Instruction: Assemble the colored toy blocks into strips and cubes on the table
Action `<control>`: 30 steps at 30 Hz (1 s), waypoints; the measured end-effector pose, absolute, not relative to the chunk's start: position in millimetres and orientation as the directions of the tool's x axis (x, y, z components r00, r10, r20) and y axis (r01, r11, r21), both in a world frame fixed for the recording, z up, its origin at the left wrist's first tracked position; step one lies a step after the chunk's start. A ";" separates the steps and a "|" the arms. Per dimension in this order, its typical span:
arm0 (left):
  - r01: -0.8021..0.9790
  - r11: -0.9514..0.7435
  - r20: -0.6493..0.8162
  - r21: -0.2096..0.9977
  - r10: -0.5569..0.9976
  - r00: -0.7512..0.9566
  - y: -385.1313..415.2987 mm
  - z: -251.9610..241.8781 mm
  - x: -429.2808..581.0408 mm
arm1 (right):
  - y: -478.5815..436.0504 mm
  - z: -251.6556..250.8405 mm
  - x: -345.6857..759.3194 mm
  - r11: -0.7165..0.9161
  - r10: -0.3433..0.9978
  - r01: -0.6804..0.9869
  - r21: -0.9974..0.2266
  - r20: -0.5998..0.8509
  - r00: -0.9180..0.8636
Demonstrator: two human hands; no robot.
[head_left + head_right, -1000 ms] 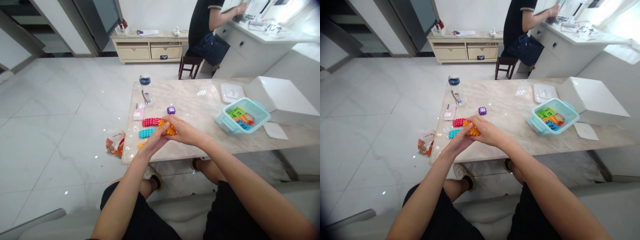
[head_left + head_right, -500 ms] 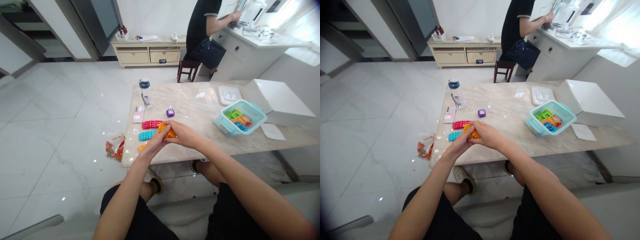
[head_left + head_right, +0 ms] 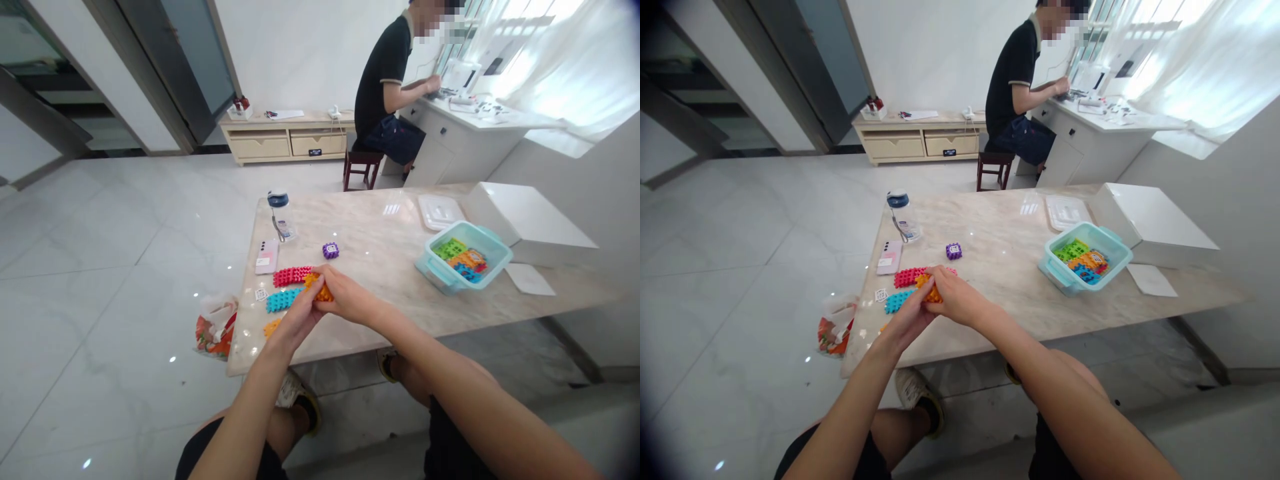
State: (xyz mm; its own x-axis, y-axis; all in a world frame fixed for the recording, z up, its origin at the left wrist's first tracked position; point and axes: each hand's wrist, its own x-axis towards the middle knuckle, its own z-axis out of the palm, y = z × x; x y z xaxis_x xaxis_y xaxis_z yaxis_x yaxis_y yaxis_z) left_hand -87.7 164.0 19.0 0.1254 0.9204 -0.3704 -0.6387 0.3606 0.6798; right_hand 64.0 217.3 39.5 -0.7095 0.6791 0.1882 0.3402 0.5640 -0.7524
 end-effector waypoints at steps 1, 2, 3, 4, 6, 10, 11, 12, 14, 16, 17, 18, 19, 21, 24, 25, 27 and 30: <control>-0.634 0.368 -0.380 0.679 0.916 0.125 164.0 19.4 -87.4 | 217.5 38.9 64.2 0.559 0.680 0.334 -0.759 0.189 -0.708; -0.630 0.375 -0.387 0.680 0.913 0.127 163.8 19.8 -87.3 | 217.5 38.5 64.4 0.552 0.682 0.329 -0.766 0.188 -0.707; -0.627 0.379 -0.389 0.681 0.912 0.129 163.6 20.2 -87.5 | 217.3 38.2 64.3 0.546 0.684 0.324 -0.773 0.187 -0.706; -0.623 0.381 -0.390 0.684 0.912 0.129 163.3 20.5 -87.8 | 217.0 38.1 64.0 0.541 0.683 0.316 -0.779 0.188 -0.706; -0.616 0.377 -0.390 0.692 0.913 0.121 163.3 21.3 -89.1 | 216.3 38.5 62.8 0.542 0.678 0.299 -0.786 0.198 -0.708; -0.624 0.357 -0.359 0.695 0.924 0.129 164.7 23.8 -91.9 | 215.4 40.3 59.7 0.560 0.674 0.311 -0.768 0.204 -0.710; -0.631 0.347 -0.347 0.694 0.929 0.129 165.3 24.5 -92.3 | 215.3 40.9 59.2 0.563 0.677 0.328 -0.759 0.196 -0.709; -0.637 0.335 -0.335 0.695 0.934 0.126 165.8 25.0 -92.6 | 215.3 41.5 58.9 0.564 0.681 0.344 -0.751 0.188 -0.708; -0.644 0.313 -0.313 0.698 0.942 0.118 166.7 24.9 -92.7 | 215.5 42.7 59.1 0.562 0.690 0.365 -0.743 0.177 -0.702; -0.640 0.297 -0.291 0.709 0.949 0.118 167.3 22.9 -92.6 | 215.8 43.9 60.2 0.558 0.694 0.364 -0.746 0.179 -0.697; -0.631 0.290 -0.283 0.720 0.952 0.115 167.5 21.3 -92.6 | 216.0 44.4 61.0 0.559 0.693 0.359 -0.747 0.184 -0.697; -0.616 0.284 -0.277 0.735 0.955 0.109 167.8 19.4 -92.6 | 216.2 44.8 62.0 0.563 0.692 0.356 -0.746 0.189 -0.697; -0.594 0.279 -0.275 0.755 0.956 0.101 168.0 17.5 -92.8 | 216.5 45.2 63.0 0.567 0.692 0.359 -0.741 0.192 -0.696; -0.531 0.283 -0.276 0.799 0.957 0.095 168.8 15.1 -93.1 | 216.9 45.7 65.0 0.573 0.700 0.378 -0.728 0.194 -0.688; -0.397 0.273 -0.263 0.876 0.961 0.080 170.9 18.6 -92.9 | 217.5 46.8 66.4 0.560 0.732 0.413 -0.718 0.196 -0.652; -0.335 0.250 -0.245 0.908 0.968 0.059 171.8 22.0 -92.8 | 217.7 47.4 66.1 0.554 0.746 0.417 -0.720 0.206 -0.634; -0.171 0.197 -0.200 0.965 0.980 -0.002 173.2 31.5 -92.9 | 217.8 49.1 64.2 0.541 0.772 0.414 -0.732 0.237 -0.589; 0.148 0.197 -0.184 0.969 0.978 -0.098 172.0 50.9 -95.2 | 216.0 53.1 59.6 0.495 0.826 0.400 -0.771 0.273 -0.494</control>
